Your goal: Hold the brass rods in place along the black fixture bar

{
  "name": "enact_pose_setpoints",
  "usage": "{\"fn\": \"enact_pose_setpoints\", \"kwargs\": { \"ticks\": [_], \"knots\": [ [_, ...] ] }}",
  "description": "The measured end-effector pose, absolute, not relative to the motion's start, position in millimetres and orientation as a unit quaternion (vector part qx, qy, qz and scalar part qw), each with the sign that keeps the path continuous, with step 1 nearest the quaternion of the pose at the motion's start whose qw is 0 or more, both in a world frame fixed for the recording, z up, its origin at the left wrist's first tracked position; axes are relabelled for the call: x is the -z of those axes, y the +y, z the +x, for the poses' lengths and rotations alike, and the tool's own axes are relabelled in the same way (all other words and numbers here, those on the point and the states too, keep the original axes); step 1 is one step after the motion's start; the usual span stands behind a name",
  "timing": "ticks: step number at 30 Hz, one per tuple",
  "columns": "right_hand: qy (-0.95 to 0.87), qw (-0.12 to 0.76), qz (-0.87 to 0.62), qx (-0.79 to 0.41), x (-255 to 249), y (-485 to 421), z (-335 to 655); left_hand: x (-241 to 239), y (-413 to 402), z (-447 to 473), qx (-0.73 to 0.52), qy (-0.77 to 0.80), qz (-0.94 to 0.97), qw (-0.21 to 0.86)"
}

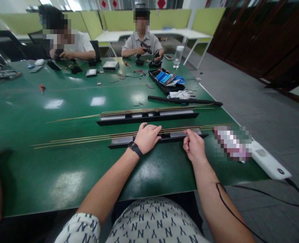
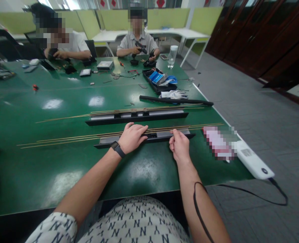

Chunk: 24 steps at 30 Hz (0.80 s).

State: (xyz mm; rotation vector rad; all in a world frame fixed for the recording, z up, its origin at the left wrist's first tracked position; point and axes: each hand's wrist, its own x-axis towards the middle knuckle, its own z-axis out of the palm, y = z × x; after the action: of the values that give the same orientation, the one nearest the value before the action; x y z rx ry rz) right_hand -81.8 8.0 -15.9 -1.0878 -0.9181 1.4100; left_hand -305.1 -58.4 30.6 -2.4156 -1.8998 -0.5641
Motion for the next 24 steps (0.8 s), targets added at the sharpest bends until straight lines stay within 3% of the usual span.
{"fn": "enact_pose_setpoints", "kwargs": {
  "ticks": [24],
  "knots": [
    [-0.384,0.535,-0.464,-0.592,15,8,-84,-48,-31,-277,0.085,-0.616,-0.783,0.007]
  ]
}}
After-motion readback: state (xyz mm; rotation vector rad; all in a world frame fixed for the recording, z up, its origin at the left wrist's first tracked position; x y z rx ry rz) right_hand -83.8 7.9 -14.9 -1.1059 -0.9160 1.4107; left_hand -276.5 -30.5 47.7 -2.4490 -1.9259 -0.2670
